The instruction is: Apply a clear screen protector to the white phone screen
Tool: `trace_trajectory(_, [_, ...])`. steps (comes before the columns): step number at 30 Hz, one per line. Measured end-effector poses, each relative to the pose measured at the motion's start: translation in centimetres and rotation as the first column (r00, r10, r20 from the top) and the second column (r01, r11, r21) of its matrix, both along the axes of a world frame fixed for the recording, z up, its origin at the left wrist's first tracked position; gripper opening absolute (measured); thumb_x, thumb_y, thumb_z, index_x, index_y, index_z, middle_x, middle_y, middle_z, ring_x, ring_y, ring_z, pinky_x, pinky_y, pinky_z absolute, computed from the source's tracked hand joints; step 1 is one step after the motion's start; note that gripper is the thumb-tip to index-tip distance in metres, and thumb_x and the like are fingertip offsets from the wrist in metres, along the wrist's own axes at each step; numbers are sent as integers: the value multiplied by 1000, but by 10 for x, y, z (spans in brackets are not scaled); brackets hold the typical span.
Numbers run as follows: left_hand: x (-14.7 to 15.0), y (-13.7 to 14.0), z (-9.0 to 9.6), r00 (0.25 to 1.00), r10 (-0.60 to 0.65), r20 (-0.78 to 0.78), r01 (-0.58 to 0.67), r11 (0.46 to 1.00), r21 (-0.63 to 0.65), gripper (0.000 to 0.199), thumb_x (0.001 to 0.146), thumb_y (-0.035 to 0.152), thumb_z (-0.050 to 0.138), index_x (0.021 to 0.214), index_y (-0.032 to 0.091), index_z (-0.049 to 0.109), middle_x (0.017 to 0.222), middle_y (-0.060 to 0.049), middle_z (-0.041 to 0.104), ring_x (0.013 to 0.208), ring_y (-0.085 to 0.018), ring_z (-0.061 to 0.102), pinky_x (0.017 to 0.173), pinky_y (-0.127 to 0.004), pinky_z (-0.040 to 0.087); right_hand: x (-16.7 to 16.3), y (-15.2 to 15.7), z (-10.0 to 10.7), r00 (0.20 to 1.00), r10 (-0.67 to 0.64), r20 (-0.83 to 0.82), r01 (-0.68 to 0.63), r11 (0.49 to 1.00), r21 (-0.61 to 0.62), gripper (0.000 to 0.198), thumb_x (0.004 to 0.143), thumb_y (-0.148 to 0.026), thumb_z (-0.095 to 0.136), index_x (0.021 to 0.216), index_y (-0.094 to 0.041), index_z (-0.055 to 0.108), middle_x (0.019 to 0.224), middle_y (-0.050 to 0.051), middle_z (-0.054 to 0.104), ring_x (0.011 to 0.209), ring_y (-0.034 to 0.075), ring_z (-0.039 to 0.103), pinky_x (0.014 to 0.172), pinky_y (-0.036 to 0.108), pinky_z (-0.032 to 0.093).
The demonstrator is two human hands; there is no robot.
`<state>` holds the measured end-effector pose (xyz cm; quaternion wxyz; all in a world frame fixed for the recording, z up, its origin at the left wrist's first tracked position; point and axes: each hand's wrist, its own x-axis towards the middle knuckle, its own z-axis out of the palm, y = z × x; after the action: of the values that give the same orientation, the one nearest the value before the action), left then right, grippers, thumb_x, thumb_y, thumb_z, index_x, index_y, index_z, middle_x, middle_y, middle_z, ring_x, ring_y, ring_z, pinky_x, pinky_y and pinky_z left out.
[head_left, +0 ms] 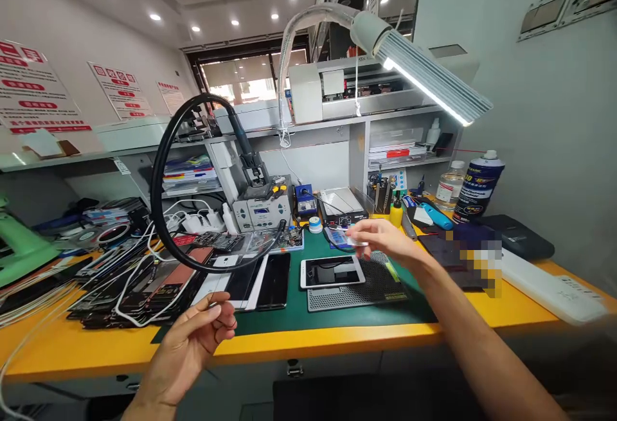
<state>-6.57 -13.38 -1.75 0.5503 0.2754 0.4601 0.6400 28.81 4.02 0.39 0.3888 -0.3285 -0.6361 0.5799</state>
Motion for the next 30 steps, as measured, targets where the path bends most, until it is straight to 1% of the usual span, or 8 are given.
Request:
trace_trajectory(6, [10, -28, -10, 999, 25, 30, -24, 999, -48, 48, 67, 11, 79, 112, 17, 62, 80, -4, 67, 64, -17, 65, 56, -26, 59, 63, 5, -21, 823, -312, 475, 243, 949, 203, 41, 80, -46, 71, 105, -14, 69, 64, 5, 68, 51, 19, 63, 43, 26, 41])
trace_trajectory(10, [26, -17, -13, 997, -64, 36, 65, 997, -36, 47, 66, 10, 81, 107, 16, 60, 84, -6, 70, 67, -21, 70, 60, -30, 62, 53, -5, -19, 564, -651, 508, 360, 747, 559, 48, 84, -47, 67, 121, -18, 65, 96, 12, 74, 78, 26, 69, 68, 35, 49])
trace_trajectory(12, [37, -5, -13, 994, -105, 30, 106, 994, -6, 45, 69, 10, 80, 109, 15, 58, 87, -7, 71, 73, -23, 72, 66, -32, 63, 33, -16, -9, 596, -688, 414, 394, 700, 596, 44, 89, -48, 61, 124, -21, 64, 107, 12, 73, 86, 27, 68, 74, 36, 50])
trace_trajectory(14, [50, 11, -12, 989, -144, 38, 143, 989, 29, 42, 71, 9, 78, 108, 15, 57, 90, -8, 72, 78, -24, 74, 72, -34, 63, 8, -27, 2, 783, -526, 332, 359, 818, 449, 38, 92, -50, 58, 113, -20, 70, 104, 11, 73, 81, 25, 69, 67, 34, 51])
trace_trajectory(16, [66, 28, -11, 981, -175, 80, 169, 983, 72, 41, 75, 7, 75, 110, 15, 57, 93, -9, 73, 81, -24, 74, 74, -35, 63, -15, -34, 9, 941, -190, 279, 134, 969, 207, 41, 91, -54, 57, 101, -18, 73, 96, 12, 73, 81, 25, 69, 56, 31, 50])
trace_trajectory(17, [73, 37, -10, 976, -187, 111, 178, 980, 86, 39, 76, 6, 73, 111, 15, 57, 94, -9, 73, 80, -24, 74, 74, -35, 63, -25, -35, 11, 972, -46, 231, 21, 994, 110, 40, 90, -53, 60, 102, -17, 73, 97, 12, 73, 86, 26, 70, 57, 30, 52])
trace_trajectory(22, [104, 73, 5, 915, -276, 293, 246, 960, 135, 30, 81, 3, 66, 110, 12, 62, 96, -10, 75, 80, -19, 75, 74, -28, 63, -52, -18, 9, 929, 333, -160, -351, 931, -103, 50, 84, -42, 74, 127, -18, 65, 127, 14, 67, 117, 26, 63, 89, 37, 53])
trace_trajectory(30, [136, 105, 11, 746, -364, 558, 333, 929, 161, 16, 91, 4, 56, 94, 7, 71, 82, -8, 76, 69, -14, 73, 66, -22, 62, -65, -2, 10, 877, 357, -320, -426, 887, -178, 64, 71, -44, 84, 127, -19, 65, 134, 16, 64, 110, 22, 66, 91, 33, 50])
